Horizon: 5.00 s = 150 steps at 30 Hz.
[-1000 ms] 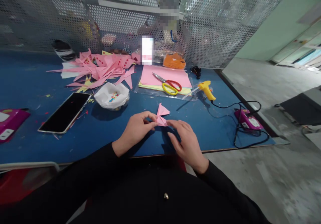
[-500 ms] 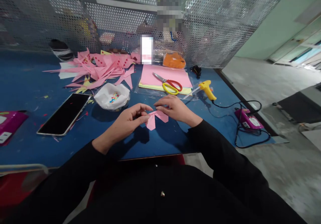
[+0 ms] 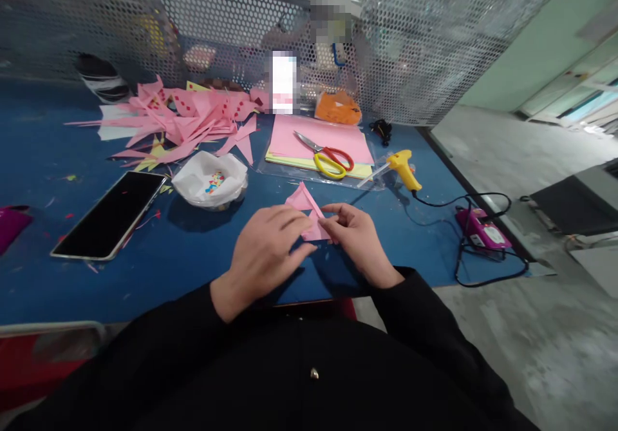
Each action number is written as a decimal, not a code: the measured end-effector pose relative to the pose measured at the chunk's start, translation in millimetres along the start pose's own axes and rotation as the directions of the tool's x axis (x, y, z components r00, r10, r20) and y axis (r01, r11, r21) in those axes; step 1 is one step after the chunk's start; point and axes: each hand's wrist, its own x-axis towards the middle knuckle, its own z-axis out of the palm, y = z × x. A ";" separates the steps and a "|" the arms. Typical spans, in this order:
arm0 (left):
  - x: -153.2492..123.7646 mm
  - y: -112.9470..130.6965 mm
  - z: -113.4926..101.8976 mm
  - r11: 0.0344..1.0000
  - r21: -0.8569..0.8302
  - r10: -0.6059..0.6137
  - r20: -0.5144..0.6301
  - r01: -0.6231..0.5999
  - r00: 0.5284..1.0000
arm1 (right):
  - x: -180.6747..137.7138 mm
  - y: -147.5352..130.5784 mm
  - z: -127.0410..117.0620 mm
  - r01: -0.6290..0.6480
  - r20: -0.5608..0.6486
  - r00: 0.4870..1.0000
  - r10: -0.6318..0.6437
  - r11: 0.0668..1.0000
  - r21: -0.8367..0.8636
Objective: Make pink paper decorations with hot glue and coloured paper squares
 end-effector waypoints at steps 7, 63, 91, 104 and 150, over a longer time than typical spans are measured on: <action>1.8 12.8 5.1 0.903 0.364 0.253 -0.021 -0.229 0.967 | -12.6 -4.5 14.6 -0.066 -0.044 0.996 0.073 0.986 0.154; -22.6 4.3 14.5 0.953 -0.120 -0.239 0.269 0.279 0.933 | -46.5 15.2 8.0 0.322 0.151 0.937 -0.316 0.606 -0.727; -23.1 5.8 15.1 0.979 -0.026 -0.190 0.246 0.203 0.950 | -45.5 15.9 8.5 0.312 0.147 0.939 -0.311 0.592 -0.743; -29.6 11.7 11.7 0.940 0.211 0.221 0.227 -0.269 0.949 | -44.6 17.9 7.2 0.313 0.126 0.938 -0.322 0.635 -0.706; 48.2 -29.7 -22.5 0.255 -0.846 -0.760 0.124 0.469 0.638 | 55.8 -59.2 3.4 0.561 -0.102 0.817 -0.568 0.823 -0.088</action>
